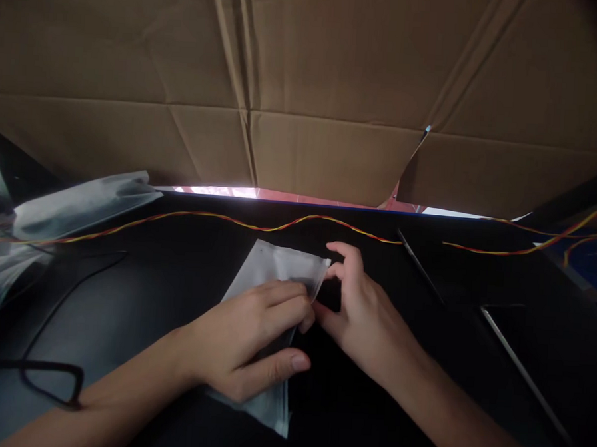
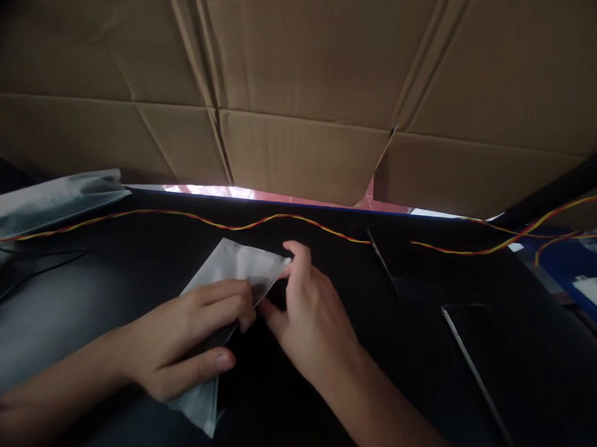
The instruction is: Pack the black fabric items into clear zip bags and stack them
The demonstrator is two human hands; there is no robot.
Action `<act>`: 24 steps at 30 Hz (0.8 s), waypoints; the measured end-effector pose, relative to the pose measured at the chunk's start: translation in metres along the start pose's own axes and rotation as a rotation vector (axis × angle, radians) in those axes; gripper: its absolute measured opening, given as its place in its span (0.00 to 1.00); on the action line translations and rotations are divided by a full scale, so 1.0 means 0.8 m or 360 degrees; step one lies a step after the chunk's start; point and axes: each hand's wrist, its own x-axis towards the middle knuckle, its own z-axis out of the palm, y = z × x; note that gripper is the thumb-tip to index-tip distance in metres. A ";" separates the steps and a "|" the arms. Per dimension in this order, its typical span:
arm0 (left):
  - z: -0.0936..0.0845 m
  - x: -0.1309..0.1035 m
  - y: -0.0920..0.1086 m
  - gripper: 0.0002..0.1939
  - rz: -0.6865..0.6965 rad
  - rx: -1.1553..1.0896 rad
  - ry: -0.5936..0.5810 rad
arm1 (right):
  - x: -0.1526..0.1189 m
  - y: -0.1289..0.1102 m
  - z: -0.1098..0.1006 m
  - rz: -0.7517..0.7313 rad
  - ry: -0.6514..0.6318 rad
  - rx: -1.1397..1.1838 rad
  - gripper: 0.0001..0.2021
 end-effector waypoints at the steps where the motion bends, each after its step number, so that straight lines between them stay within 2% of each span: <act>1: 0.000 0.000 -0.001 0.20 -0.0029 0.0003 -0.0004 | -0.001 0.002 -0.011 -0.0081 0.0032 -0.0077 0.38; 2: -0.001 0.000 -0.002 0.19 -0.0058 0.0002 -0.0010 | -0.001 0.002 -0.023 -0.0165 0.0052 -0.0139 0.35; 3: -0.001 -0.001 -0.003 0.18 -0.0081 -0.0005 -0.0015 | -0.002 0.002 -0.036 -0.0263 0.0073 -0.0203 0.28; 4: -0.001 -0.001 -0.004 0.18 -0.0095 -0.0019 -0.0016 | -0.002 0.000 -0.049 -0.0356 -0.0006 -0.0264 0.18; 5: -0.002 -0.001 -0.005 0.18 -0.0101 -0.0040 -0.0013 | -0.003 -0.002 -0.060 -0.0460 -0.0190 -0.0275 0.11; 6: -0.003 -0.001 -0.006 0.19 -0.0105 -0.0066 -0.0006 | -0.005 -0.006 -0.067 -0.0552 -0.0413 -0.0242 0.08; 8: -0.005 -0.002 -0.007 0.21 -0.0114 -0.0112 0.0020 | -0.008 -0.013 -0.070 -0.0637 -0.0733 -0.0211 0.11; 10: -0.006 -0.002 -0.006 0.22 -0.0122 -0.0118 0.0051 | -0.013 -0.018 -0.058 -0.0705 -0.0856 -0.0242 0.14; 13: -0.007 0.000 0.000 0.23 -0.0082 -0.0071 0.0094 | -0.019 -0.024 -0.026 -0.0791 -0.0752 -0.0314 0.13; 16: -0.008 0.003 0.009 0.24 -0.0051 -0.0033 0.0147 | -0.026 -0.029 0.000 -0.0672 -0.0489 -0.0341 0.11; 18: -0.013 0.003 0.011 0.24 -0.0071 -0.0031 0.0175 | -0.029 -0.032 0.007 -0.0599 -0.0374 -0.0343 0.12; 20: -0.023 0.000 0.007 0.22 -0.0071 -0.0026 0.0193 | -0.030 -0.031 0.005 -0.0624 -0.0384 -0.0340 0.16; 22: -0.036 -0.006 -0.004 0.21 -0.0078 0.0068 0.0107 | -0.026 -0.028 -0.003 -0.0689 -0.0505 -0.0331 0.17; 23: -0.043 -0.010 -0.011 0.25 -0.0103 0.0143 0.0020 | -0.022 -0.026 -0.007 -0.0715 -0.0574 -0.0324 0.16; 24: -0.048 -0.014 -0.019 0.34 -0.0147 0.0213 -0.0091 | -0.019 -0.023 -0.011 -0.0733 -0.0640 -0.0313 0.15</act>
